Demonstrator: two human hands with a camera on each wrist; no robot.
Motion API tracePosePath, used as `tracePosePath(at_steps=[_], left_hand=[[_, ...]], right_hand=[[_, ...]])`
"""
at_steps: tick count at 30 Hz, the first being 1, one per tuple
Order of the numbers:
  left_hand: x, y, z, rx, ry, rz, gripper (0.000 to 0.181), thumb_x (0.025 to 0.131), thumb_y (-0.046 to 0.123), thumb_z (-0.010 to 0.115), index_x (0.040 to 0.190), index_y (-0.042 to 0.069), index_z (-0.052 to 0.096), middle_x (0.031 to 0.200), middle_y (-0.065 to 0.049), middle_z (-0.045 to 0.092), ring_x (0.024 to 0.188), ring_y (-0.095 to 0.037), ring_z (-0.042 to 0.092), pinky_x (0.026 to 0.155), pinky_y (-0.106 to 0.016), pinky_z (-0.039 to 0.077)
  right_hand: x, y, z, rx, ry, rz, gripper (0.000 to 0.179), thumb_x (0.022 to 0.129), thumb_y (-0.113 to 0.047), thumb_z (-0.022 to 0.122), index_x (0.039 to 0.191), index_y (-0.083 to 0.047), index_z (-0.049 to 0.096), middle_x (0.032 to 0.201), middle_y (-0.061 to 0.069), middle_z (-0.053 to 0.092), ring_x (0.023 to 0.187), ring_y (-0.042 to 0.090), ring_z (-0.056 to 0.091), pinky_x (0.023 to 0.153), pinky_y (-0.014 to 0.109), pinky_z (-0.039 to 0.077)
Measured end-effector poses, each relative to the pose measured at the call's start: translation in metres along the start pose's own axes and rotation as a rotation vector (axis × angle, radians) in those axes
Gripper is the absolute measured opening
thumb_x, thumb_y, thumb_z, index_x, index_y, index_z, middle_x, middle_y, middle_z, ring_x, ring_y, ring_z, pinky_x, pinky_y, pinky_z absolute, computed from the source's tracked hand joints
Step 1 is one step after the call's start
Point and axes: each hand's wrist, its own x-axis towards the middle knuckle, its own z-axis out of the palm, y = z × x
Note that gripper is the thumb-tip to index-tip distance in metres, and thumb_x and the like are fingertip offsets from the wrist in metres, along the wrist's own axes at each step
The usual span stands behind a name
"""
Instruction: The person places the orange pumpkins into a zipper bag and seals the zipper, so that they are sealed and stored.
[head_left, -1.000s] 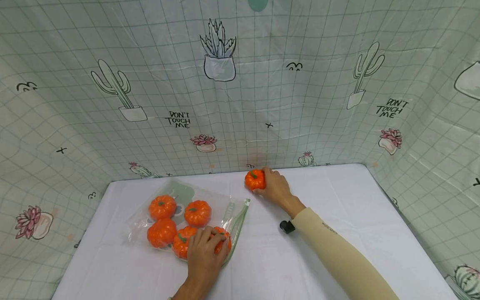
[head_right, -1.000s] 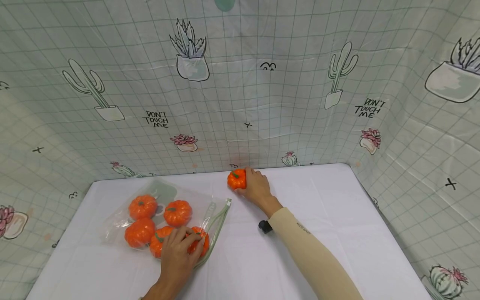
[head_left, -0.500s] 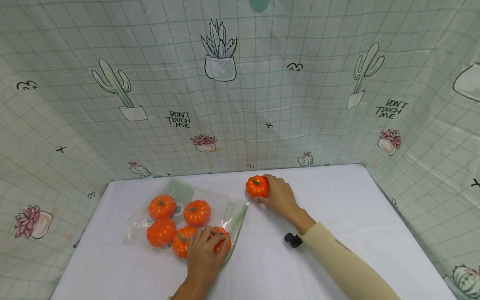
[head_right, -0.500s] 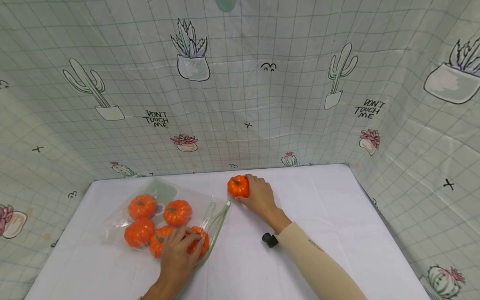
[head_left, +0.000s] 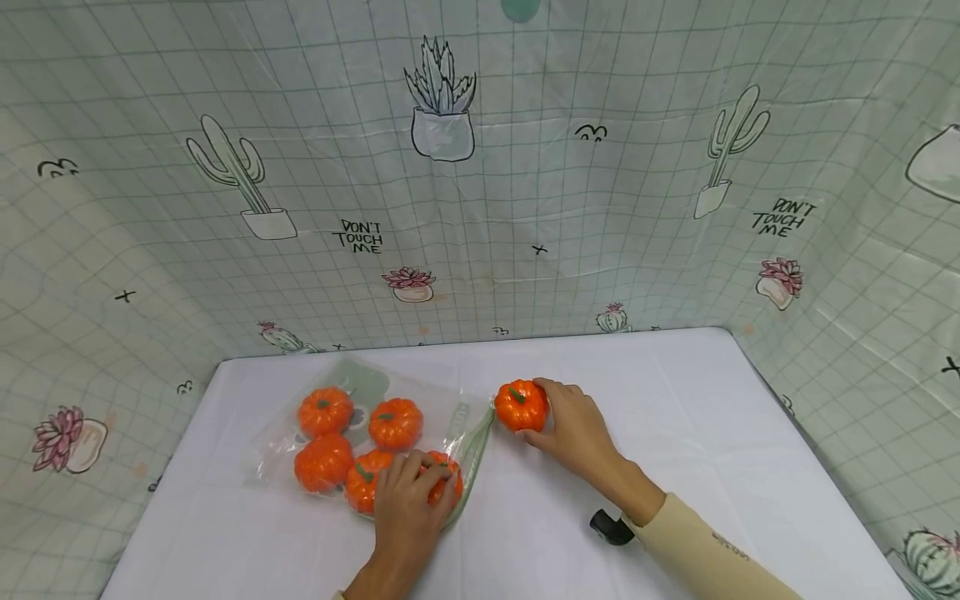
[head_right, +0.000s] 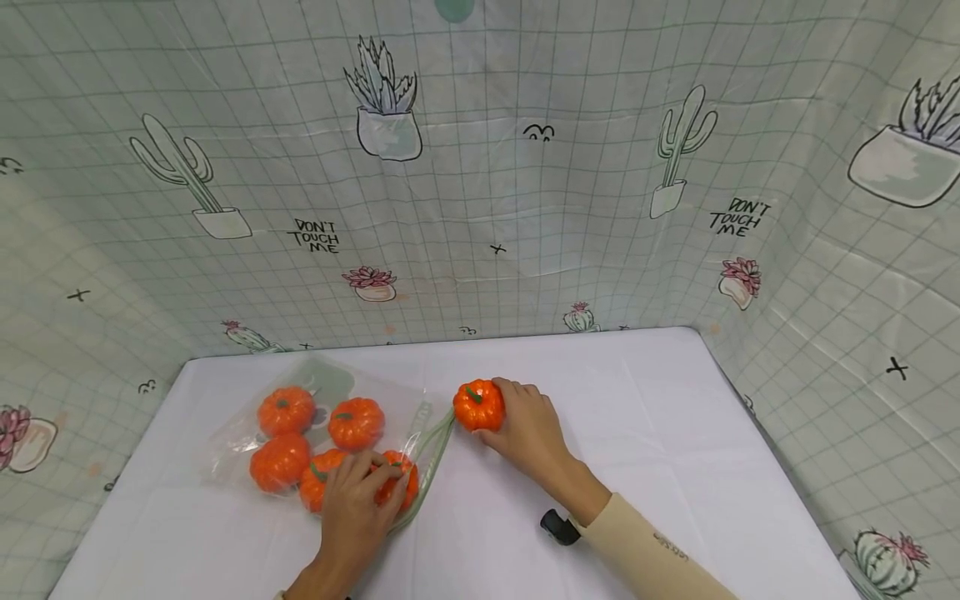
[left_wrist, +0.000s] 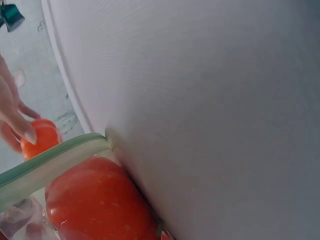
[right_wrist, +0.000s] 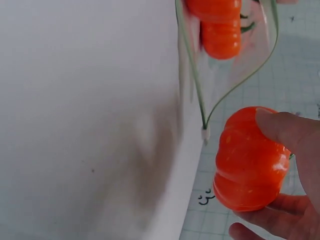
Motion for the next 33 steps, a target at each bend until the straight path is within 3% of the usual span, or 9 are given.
tracePosePath(at_steps=[16, 33], left_hand=[[0.0, -0.001, 0.0, 0.01, -0.002, -0.001, 0.021, 0.068, 0.008, 0.096, 0.079, 0.013, 0.079, 0.084, 0.003, 0.061, 0.079, -0.018, 0.054, 0.068, -0.034, 0.041], [0.0, -0.001, 0.002, -0.004, -0.012, -0.001, 0.02, 0.07, 0.009, 0.095, 0.082, 0.014, 0.079, 0.086, 0.003, 0.061, 0.081, -0.017, 0.054, 0.068, -0.032, 0.039]], right_hand=[[-0.051, -0.023, 0.016, 0.029, -0.034, -0.044, 0.078, 0.071, -0.031, 0.099, 0.135, -0.002, 0.064, 0.124, 0.011, 0.071, 0.114, 0.032, 0.063, 0.097, 0.051, 0.054], [-0.053, -0.047, 0.037, 0.022, -0.003, -0.083, 0.076, 0.071, -0.037, 0.098, 0.132, -0.004, 0.065, 0.121, 0.007, 0.073, 0.111, 0.029, 0.064, 0.095, 0.047, 0.055]])
